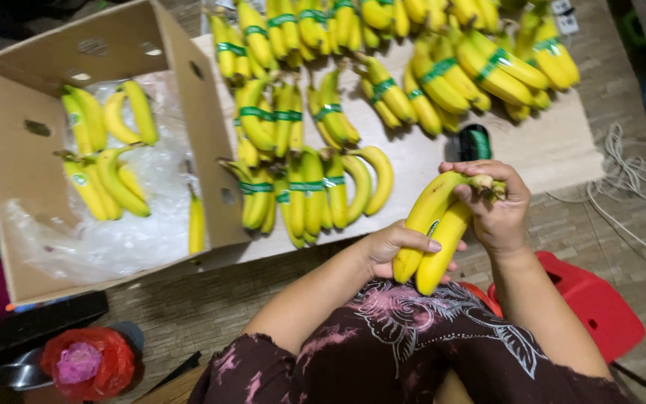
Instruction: The person is bundling bunches of bananas by wrapping green tape around their stems using a manual tape dispenser.
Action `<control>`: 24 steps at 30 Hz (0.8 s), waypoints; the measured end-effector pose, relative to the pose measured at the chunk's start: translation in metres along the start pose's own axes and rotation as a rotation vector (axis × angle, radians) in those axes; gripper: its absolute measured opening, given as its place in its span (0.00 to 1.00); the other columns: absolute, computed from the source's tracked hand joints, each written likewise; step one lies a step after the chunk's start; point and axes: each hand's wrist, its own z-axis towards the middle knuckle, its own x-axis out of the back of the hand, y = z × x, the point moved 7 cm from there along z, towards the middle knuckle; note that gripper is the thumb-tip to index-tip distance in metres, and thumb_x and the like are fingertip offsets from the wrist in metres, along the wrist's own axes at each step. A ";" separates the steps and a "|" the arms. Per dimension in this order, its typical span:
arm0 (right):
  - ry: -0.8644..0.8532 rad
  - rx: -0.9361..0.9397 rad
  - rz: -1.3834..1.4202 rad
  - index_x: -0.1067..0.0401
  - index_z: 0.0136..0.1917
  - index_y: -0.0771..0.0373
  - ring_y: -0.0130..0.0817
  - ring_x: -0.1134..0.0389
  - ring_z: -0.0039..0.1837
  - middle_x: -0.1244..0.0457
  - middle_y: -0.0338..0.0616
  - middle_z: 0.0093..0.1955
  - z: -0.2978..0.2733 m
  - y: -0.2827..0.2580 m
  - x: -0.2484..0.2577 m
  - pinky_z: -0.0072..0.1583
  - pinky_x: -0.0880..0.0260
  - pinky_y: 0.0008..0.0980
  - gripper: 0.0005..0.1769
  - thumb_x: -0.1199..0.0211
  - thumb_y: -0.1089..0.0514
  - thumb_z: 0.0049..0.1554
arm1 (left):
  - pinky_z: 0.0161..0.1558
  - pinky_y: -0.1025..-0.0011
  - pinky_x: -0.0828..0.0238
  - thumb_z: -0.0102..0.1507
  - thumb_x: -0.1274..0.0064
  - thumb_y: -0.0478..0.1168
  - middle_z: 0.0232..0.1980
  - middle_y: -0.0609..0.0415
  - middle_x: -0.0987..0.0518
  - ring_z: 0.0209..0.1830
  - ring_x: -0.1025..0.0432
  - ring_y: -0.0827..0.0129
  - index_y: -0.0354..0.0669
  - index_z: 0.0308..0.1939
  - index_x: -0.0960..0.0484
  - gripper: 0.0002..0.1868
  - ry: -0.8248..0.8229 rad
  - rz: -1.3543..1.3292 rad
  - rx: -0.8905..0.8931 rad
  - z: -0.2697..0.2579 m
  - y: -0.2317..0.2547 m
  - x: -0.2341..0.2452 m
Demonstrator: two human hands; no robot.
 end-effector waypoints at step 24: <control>0.002 -0.570 -1.085 0.17 0.47 0.43 0.44 0.31 0.59 0.30 0.28 0.54 -0.057 0.195 0.176 0.62 0.32 0.38 0.12 0.23 0.43 0.51 | 0.61 0.47 0.30 0.52 0.42 0.35 0.56 0.34 0.22 0.60 0.25 0.38 0.55 0.79 0.47 0.52 0.605 1.783 0.062 0.144 -0.018 0.085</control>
